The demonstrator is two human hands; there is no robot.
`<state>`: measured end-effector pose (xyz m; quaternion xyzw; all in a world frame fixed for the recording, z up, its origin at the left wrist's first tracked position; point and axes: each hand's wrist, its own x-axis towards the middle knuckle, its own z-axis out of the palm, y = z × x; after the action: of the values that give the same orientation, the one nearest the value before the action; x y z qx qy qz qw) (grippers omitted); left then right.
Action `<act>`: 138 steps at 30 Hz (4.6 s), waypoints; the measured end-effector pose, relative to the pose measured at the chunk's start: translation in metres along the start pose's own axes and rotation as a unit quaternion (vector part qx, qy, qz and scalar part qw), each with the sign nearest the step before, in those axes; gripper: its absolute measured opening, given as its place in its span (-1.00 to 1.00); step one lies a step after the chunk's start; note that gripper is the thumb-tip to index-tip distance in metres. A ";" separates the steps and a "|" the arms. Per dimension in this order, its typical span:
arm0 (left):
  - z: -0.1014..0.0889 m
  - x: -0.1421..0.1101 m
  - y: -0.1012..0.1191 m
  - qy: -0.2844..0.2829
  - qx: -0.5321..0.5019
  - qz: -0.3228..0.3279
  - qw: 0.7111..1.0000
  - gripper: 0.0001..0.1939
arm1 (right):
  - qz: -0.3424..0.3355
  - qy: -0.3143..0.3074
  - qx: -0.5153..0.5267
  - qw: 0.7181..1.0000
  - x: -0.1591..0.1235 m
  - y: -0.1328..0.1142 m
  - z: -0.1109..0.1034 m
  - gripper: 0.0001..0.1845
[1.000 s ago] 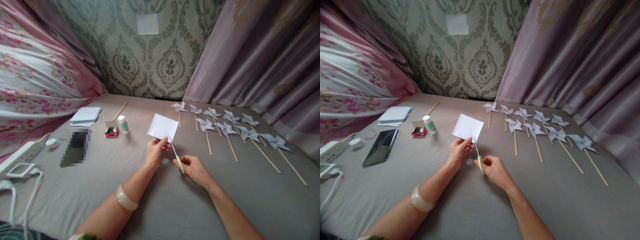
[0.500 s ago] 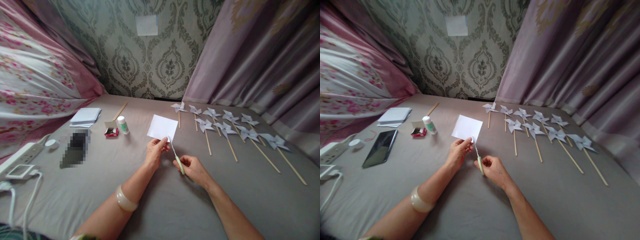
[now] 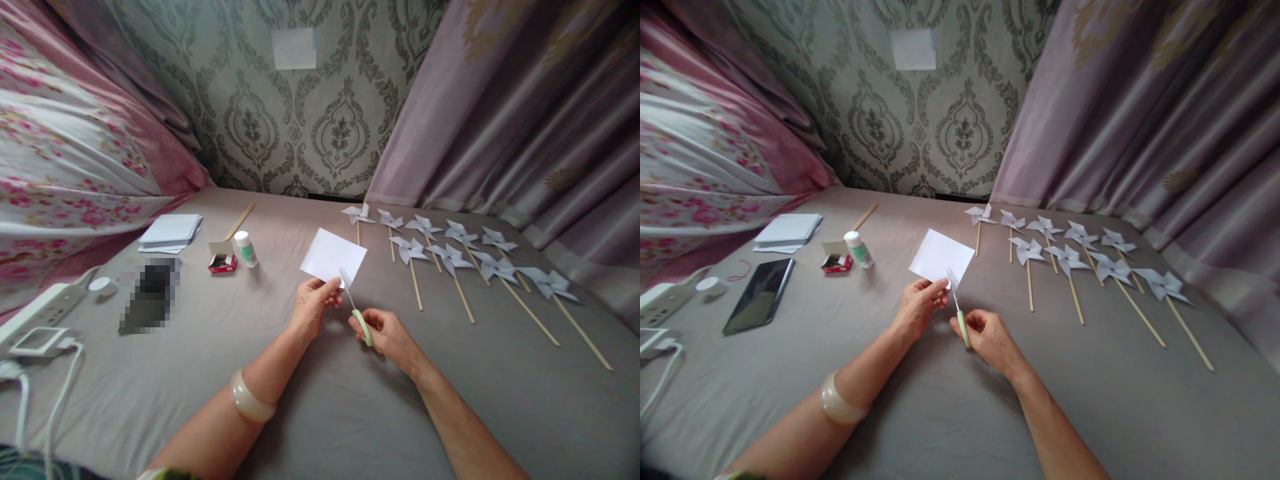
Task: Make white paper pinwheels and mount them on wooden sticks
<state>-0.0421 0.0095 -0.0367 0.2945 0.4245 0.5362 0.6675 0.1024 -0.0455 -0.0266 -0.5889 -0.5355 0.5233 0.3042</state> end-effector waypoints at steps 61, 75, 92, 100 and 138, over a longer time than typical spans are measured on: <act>-0.005 0.006 -0.001 0.082 0.003 0.077 0.994 -0.78 | -0.062 -0.028 0.059 0.996 -0.008 -0.013 -0.013 -0.51; 0.004 -0.005 -0.003 -0.089 0.130 0.012 0.988 -0.82 | -0.074 0.258 0.196 0.943 0.009 -0.009 -0.034 -0.47; 0.010 -0.011 -0.007 -0.117 0.022 -0.052 0.991 -0.64 | -0.126 0.351 0.331 0.867 0.020 0.005 -0.012 -0.53; 0.016 -0.016 -0.017 -0.111 0.023 -0.048 0.992 -0.70 | -0.140 0.338 0.317 0.875 0.019 0.004 -0.003 -0.57; 0.002 0.004 0.003 -0.007 -0.104 -0.005 0.995 -0.65 | 0.005 -0.028 -0.021 0.999 -0.007 -0.011 0.002 -0.33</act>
<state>-0.0413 0.0143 -0.0343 0.2250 0.3628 0.5720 0.7004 0.0976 -0.0496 -0.0152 -0.5827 -0.5517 0.5297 0.2747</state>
